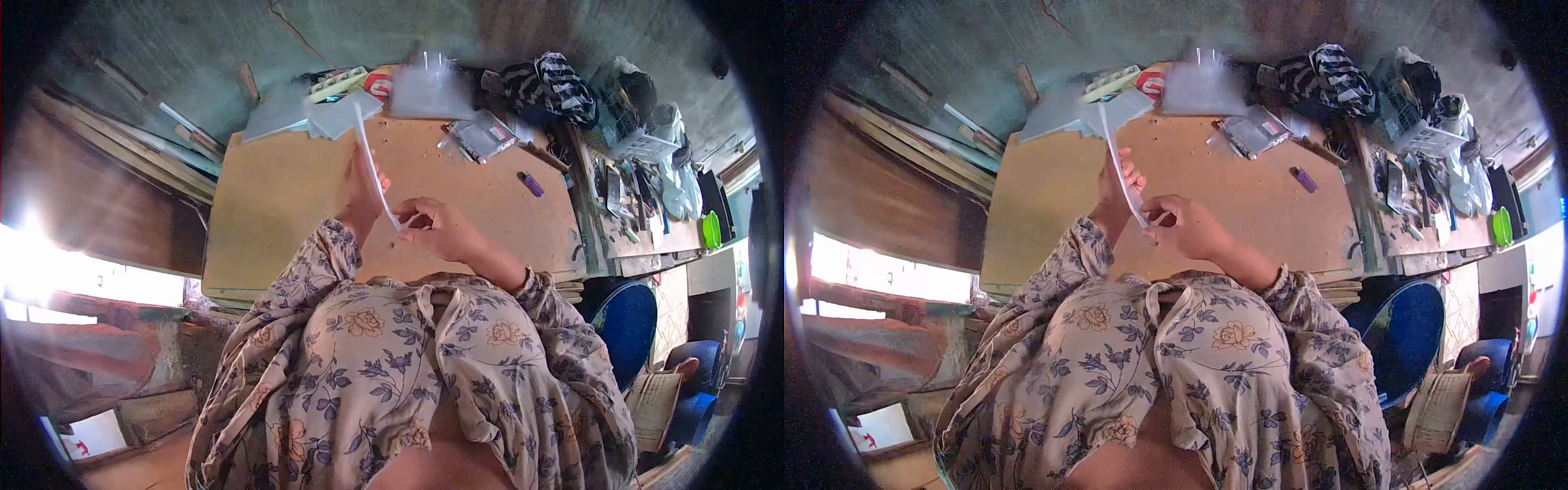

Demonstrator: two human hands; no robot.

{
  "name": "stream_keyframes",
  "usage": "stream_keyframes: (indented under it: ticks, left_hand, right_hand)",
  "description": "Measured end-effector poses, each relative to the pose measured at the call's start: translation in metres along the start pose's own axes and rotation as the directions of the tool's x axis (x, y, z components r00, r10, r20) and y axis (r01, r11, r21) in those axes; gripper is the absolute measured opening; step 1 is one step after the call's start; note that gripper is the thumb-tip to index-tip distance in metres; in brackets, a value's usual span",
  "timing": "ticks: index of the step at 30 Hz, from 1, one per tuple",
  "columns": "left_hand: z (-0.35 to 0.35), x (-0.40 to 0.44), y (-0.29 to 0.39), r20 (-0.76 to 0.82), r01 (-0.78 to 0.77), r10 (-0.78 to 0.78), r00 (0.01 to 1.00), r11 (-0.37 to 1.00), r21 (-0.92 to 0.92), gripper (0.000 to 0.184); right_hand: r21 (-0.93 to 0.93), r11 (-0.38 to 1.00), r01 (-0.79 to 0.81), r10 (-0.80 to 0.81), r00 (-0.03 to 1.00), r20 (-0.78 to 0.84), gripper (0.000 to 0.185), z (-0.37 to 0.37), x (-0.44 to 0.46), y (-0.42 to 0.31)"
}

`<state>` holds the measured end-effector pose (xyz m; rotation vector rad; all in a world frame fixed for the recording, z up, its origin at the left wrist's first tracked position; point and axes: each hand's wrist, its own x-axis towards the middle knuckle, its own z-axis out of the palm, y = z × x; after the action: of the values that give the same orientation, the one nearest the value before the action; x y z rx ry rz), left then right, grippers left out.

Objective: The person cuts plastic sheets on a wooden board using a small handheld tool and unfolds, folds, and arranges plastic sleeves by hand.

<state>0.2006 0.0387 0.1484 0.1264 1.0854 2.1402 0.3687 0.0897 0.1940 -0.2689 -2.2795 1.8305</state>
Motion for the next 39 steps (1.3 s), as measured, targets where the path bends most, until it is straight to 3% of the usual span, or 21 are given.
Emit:
stream_keyframes:
  ticks: [2, 6, 8, 10, 12, 14, 16, 18, 20, 22, 25, 26, 28, 30, 32, 33, 34, 35, 36, 38, 39]
  left_hand:
    - [-0.004, 0.002, -0.001, 0.035, -0.011, 0.008, 0.999, 0.996, 0.091, 0.048]
    - [-0.002, -0.002, -0.005, -0.088, -0.050, 0.065, 0.994, 0.986, 0.161, 0.031]
    - [-0.003, -0.001, -0.008, -0.070, -0.168, 0.203, 0.977, 0.927, 0.335, 0.037]
    - [-0.009, 0.008, -0.023, -0.139, -0.173, 0.225, 0.964, 0.935, 0.310, 0.042]
    - [-0.022, 0.007, -0.039, -0.033, -0.241, 0.300, 0.953, 0.825, 0.511, 0.038]
    - [-0.027, -0.001, -0.053, -0.002, -0.224, 0.276, 0.961, 0.787, 0.574, 0.049]
    - [-0.013, -0.034, -0.051, 0.333, -0.143, -0.039, 0.942, 0.853, 0.502, 0.065]
    - [-0.010, -0.048, -0.055, 0.365, -0.146, -0.095, 0.926, 0.802, 0.579, 0.070]
    - [-0.009, -0.049, -0.054, 0.380, -0.148, -0.153, 0.912, 0.741, 0.655, 0.075]
    - [-0.008, -0.043, -0.048, 0.189, 0.057, -0.200, 0.961, 0.816, 0.575, 0.071]
    - [-0.018, -0.033, -0.051, 0.350, 0.038, -0.284, 0.892, 0.821, 0.569, 0.065]
    - [-0.018, -0.033, -0.053, 0.347, 0.044, -0.288, 0.893, 0.821, 0.569, 0.065]
    - [-0.015, -0.035, -0.057, 0.457, -0.246, -0.046, 0.888, 0.793, 0.558, 0.057]
    - [-0.013, -0.032, -0.059, 0.388, -0.160, -0.051, 0.920, 0.856, 0.491, 0.049]
    - [-0.009, -0.029, -0.059, 0.316, -0.084, -0.057, 0.947, 0.907, 0.413, 0.043]
    - [-0.007, -0.027, -0.058, 0.206, 0.022, -0.080, 0.975, 0.963, 0.269, 0.040]
    - [-0.003, -0.028, -0.057, 0.099, 0.111, -0.122, 0.988, 0.988, 0.105, 0.037]
    - [0.001, -0.030, -0.054, 0.098, 0.113, -0.123, 0.988, 0.988, 0.105, 0.037]
    - [0.006, -0.032, -0.050, 0.071, 0.096, -0.101, 0.992, 0.993, 0.068, 0.035]
    - [0.008, -0.032, -0.048, 0.043, 0.077, -0.079, 0.996, 0.997, 0.030, 0.033]
    - [0.005, -0.030, -0.048, 0.043, 0.045, -0.051, 0.998, 0.991, 0.127, 0.031]
  right_hand:
    - [0.162, 0.981, -0.105, 0.093, 0.993, 0.079, 0.034, -0.002, 0.002, 0.007]
    - [0.143, 0.983, -0.117, 0.107, 0.991, 0.078, 0.031, 0.002, 0.002, 0.015]
    - [-0.092, 0.996, 0.002, -0.011, 0.995, -0.101, 0.029, 0.005, 0.004, 0.018]
    - [-0.184, 0.983, -0.020, 0.001, 0.994, -0.106, 0.028, 0.006, 0.008, 0.021]
    - [-0.272, 0.961, -0.050, 0.017, 0.992, -0.123, 0.027, 0.006, 0.013, 0.031]
    - [-0.369, 0.927, -0.073, -0.012, 0.975, -0.223, 0.021, 0.006, 0.020, 0.056]
    - [-0.459, 0.883, -0.101, -0.038, 0.958, -0.283, 0.019, 0.005, 0.023, 0.085]
    - [-0.543, 0.829, -0.134, -0.068, 0.939, -0.336, 0.018, 0.000, 0.022, 0.084]
    - [-0.440, 0.891, 0.117, -0.240, 0.942, -0.234, 0.015, -0.001, 0.020, 0.061]
    - [-0.500, 0.864, 0.061, -0.200, 0.953, -0.228, 0.014, 0.000, 0.021, 0.059]
    - [-0.545, 0.838, 0.026, -0.194, 0.948, -0.253, 0.013, 0.000, 0.022, 0.057]
    - [-0.530, 0.847, 0.043, -0.225, 0.932, -0.284, 0.013, 0.001, 0.021, 0.057]
    - [-0.520, 0.853, 0.044, -0.248, 0.911, -0.330, 0.014, -0.002, 0.023, 0.062]
    - [-0.512, 0.858, 0.045, -0.270, 0.888, -0.374, 0.015, -0.002, 0.023, 0.063]
    - [-0.450, 0.892, 0.035, -0.285, 0.818, -0.501, 0.016, 0.000, 0.024, 0.062]
    - [-0.450, 0.892, 0.035, -0.284, 0.818, -0.500, 0.016, 0.002, 0.030, 0.073]
    - [-0.218, 0.973, 0.070, -0.196, 0.749, -0.633, 0.016, 0.004, 0.038, 0.094]
    - [0.022, 0.991, 0.130, -0.073, 0.677, -0.732, 0.016, 0.007, 0.042, 0.098]
    - [0.022, 0.991, 0.130, -0.073, 0.677, -0.732, 0.016, 0.010, 0.043, 0.101]
    - [0.499, 0.809, 0.310, 0.180, 0.677, -0.714, 0.014, 0.015, 0.041, 0.088]
    - [0.499, 0.809, 0.310, 0.179, 0.678, -0.713, 0.014, 0.010, 0.039, 0.094]
